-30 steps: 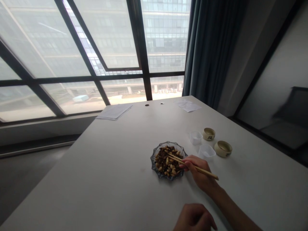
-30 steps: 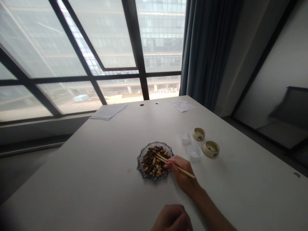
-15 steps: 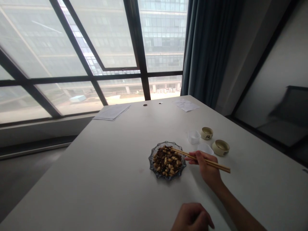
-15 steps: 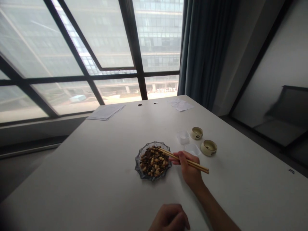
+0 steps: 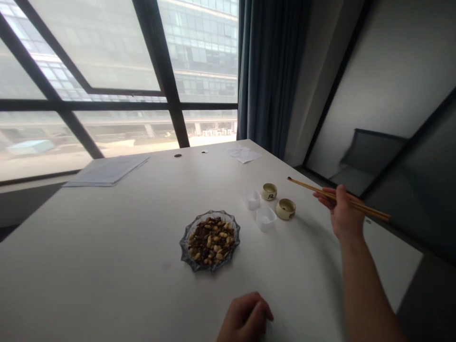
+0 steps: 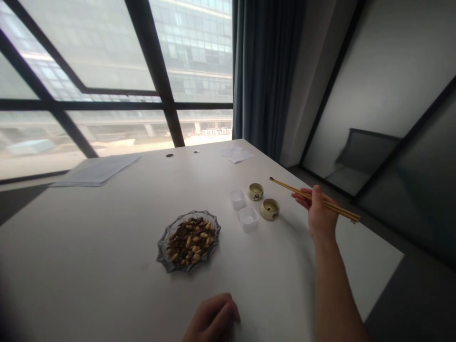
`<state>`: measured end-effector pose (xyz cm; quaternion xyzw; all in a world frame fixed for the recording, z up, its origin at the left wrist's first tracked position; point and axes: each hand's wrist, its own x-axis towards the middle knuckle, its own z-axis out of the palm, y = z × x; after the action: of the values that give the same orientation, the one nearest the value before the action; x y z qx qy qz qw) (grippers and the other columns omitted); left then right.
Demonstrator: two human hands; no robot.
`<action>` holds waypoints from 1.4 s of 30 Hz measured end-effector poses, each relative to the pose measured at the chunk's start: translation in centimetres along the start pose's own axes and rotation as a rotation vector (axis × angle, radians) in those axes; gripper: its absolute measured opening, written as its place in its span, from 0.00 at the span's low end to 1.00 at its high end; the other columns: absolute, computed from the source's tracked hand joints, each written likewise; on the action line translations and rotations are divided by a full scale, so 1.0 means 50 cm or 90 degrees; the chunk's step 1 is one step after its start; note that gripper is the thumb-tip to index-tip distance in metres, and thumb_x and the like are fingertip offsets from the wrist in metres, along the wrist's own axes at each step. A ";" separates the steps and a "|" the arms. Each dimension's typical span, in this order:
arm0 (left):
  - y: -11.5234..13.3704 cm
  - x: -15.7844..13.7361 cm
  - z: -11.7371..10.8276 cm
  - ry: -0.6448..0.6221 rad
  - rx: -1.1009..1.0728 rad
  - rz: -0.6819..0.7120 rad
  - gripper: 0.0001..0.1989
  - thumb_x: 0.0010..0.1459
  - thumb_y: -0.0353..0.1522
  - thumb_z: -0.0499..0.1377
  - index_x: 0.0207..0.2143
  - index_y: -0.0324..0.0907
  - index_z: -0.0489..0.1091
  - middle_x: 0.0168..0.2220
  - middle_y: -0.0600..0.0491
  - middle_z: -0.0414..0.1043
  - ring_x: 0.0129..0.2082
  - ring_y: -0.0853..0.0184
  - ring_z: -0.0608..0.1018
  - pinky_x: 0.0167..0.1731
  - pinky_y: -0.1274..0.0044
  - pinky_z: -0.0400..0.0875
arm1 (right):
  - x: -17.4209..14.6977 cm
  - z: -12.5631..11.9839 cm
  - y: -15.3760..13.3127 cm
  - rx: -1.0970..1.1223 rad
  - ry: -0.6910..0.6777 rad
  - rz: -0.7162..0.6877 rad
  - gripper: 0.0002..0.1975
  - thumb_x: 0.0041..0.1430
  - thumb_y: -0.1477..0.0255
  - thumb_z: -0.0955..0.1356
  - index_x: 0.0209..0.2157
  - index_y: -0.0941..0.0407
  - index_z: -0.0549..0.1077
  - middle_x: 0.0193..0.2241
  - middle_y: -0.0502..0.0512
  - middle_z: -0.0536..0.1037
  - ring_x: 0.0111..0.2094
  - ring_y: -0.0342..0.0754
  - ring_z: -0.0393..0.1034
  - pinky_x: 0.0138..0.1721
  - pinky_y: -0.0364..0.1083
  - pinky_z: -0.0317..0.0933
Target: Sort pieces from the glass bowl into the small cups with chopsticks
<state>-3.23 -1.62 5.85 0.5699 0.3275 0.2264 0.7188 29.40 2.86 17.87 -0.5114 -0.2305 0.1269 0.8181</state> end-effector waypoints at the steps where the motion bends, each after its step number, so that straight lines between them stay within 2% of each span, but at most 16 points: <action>1: 0.001 0.002 0.001 0.000 -0.011 -0.004 0.39 0.50 0.68 0.59 0.26 0.38 0.73 0.17 0.58 0.58 0.18 0.71 0.61 0.21 0.79 0.53 | 0.004 -0.009 -0.005 -0.017 0.004 0.023 0.24 0.58 0.52 0.75 0.28 0.62 0.79 0.24 0.56 0.83 0.25 0.46 0.83 0.29 0.36 0.77; 4: -0.002 0.008 0.001 0.008 -0.048 -0.018 0.39 0.49 0.68 0.60 0.26 0.39 0.71 0.16 0.60 0.56 0.16 0.73 0.58 0.18 0.80 0.51 | 0.004 -0.023 -0.011 -0.064 -0.012 0.077 0.22 0.58 0.57 0.77 0.26 0.63 0.79 0.23 0.59 0.83 0.23 0.48 0.82 0.27 0.37 0.78; 8: -0.010 0.014 -0.001 0.025 -0.095 -0.025 0.38 0.47 0.68 0.61 0.26 0.40 0.69 0.15 0.60 0.56 0.15 0.74 0.57 0.17 0.80 0.50 | -0.008 -0.018 -0.004 -0.112 -0.033 0.122 0.18 0.58 0.63 0.78 0.25 0.64 0.79 0.22 0.61 0.82 0.20 0.50 0.81 0.24 0.38 0.78; 15: -0.013 0.018 -0.004 0.036 -0.128 -0.019 0.36 0.48 0.65 0.64 0.25 0.39 0.71 0.14 0.60 0.56 0.14 0.75 0.57 0.17 0.81 0.50 | -0.017 -0.004 0.000 -0.138 -0.015 0.125 0.14 0.63 0.70 0.75 0.26 0.62 0.78 0.22 0.57 0.82 0.20 0.47 0.81 0.26 0.37 0.78; 19: -0.012 0.018 -0.003 0.039 -0.131 -0.017 0.36 0.48 0.65 0.64 0.25 0.39 0.70 0.14 0.61 0.56 0.14 0.75 0.57 0.16 0.81 0.49 | -0.021 -0.002 0.002 -0.163 -0.025 0.134 0.12 0.64 0.72 0.74 0.26 0.62 0.78 0.21 0.58 0.82 0.20 0.48 0.81 0.25 0.37 0.78; 27: -0.008 0.015 0.000 0.042 -0.133 -0.022 0.36 0.48 0.66 0.64 0.25 0.39 0.70 0.13 0.61 0.55 0.14 0.75 0.56 0.16 0.80 0.49 | -0.034 0.020 0.027 -0.204 -0.058 0.125 0.12 0.59 0.70 0.77 0.24 0.60 0.78 0.19 0.57 0.82 0.19 0.49 0.80 0.23 0.39 0.77; 32: -0.005 0.014 0.001 0.045 -0.132 -0.021 0.36 0.47 0.65 0.65 0.25 0.39 0.70 0.13 0.60 0.57 0.13 0.75 0.57 0.16 0.80 0.48 | -0.044 0.031 0.051 -0.213 -0.091 0.101 0.14 0.56 0.65 0.78 0.24 0.59 0.78 0.18 0.57 0.81 0.19 0.50 0.80 0.22 0.40 0.77; 38: 0.002 0.011 0.001 0.047 -0.137 -0.017 0.34 0.50 0.63 0.65 0.25 0.39 0.71 0.14 0.60 0.57 0.14 0.75 0.57 0.17 0.80 0.49 | -0.045 0.035 0.048 -0.209 -0.062 0.058 0.18 0.55 0.58 0.78 0.27 0.58 0.78 0.20 0.57 0.83 0.21 0.51 0.81 0.25 0.42 0.78; 42: 0.005 0.009 0.004 0.046 -0.140 -0.015 0.33 0.51 0.61 0.65 0.25 0.38 0.71 0.14 0.60 0.56 0.15 0.75 0.57 0.17 0.80 0.50 | -0.050 0.039 0.048 -0.211 -0.058 0.060 0.17 0.55 0.59 0.78 0.26 0.58 0.78 0.19 0.56 0.82 0.20 0.49 0.80 0.23 0.41 0.77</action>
<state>-2.78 -1.37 6.05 0.4752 0.3334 0.2729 0.7672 26.36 4.34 15.81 -0.6432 -0.2608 0.1482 0.7045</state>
